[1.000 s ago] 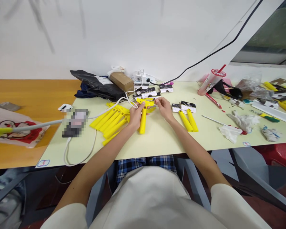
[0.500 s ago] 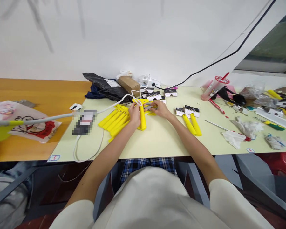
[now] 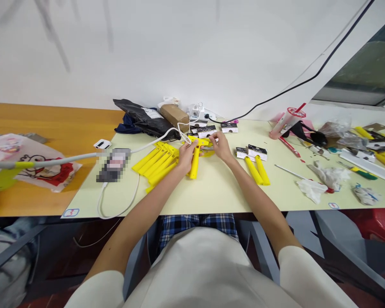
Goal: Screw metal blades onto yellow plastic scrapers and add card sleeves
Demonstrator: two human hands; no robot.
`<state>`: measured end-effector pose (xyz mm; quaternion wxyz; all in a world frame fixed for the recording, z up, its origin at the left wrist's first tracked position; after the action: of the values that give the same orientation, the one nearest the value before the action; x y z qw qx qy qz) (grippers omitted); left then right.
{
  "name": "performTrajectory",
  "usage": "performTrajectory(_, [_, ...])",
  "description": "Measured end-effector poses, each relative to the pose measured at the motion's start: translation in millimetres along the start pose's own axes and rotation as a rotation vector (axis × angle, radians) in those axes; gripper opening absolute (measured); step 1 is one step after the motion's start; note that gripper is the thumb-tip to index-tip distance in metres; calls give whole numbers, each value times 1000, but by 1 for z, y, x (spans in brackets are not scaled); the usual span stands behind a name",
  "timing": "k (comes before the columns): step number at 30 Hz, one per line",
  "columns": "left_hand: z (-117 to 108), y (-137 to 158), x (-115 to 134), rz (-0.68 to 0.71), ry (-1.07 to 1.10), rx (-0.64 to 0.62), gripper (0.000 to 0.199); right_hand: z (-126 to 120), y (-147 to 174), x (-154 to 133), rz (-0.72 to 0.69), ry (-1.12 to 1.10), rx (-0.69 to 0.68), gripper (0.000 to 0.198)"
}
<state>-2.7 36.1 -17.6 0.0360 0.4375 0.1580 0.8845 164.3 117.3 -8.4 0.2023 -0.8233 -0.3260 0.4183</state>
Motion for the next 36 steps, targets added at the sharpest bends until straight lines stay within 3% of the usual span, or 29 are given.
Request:
performTrajectory(3, [4,4,-7,-23,-108,-62,32,-10,-1,-9,-49,-184,40,39])
performTrajectory(6, [6,6,-15,-14,-188,-118,34,-10,1,-16,-62,-301,-33,47])
performTrajectory(16, [5,5,-24,2,-291,-172,43,-2,12,-25,144,-498,-125,51])
performTrajectory(27, [7,7,-24,-21,-277,-163,38,1,15,-25,210,-615,-90,62])
performTrajectory(36, [8,13,-20,-52,-327,-222,32,-12,16,-23,220,-654,-106,51])
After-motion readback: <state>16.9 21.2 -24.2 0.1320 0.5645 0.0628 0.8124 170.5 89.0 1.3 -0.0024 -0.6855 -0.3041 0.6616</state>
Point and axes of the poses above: each hand's wrist, its own y-axis away from the middle knuckle, its own z-axis out of the palm, x = y × z, the point moved 1 cm from there along -y, towards the middle knuckle, and after that the axes turned 13 degrees about -z, right-handed, at the moved point
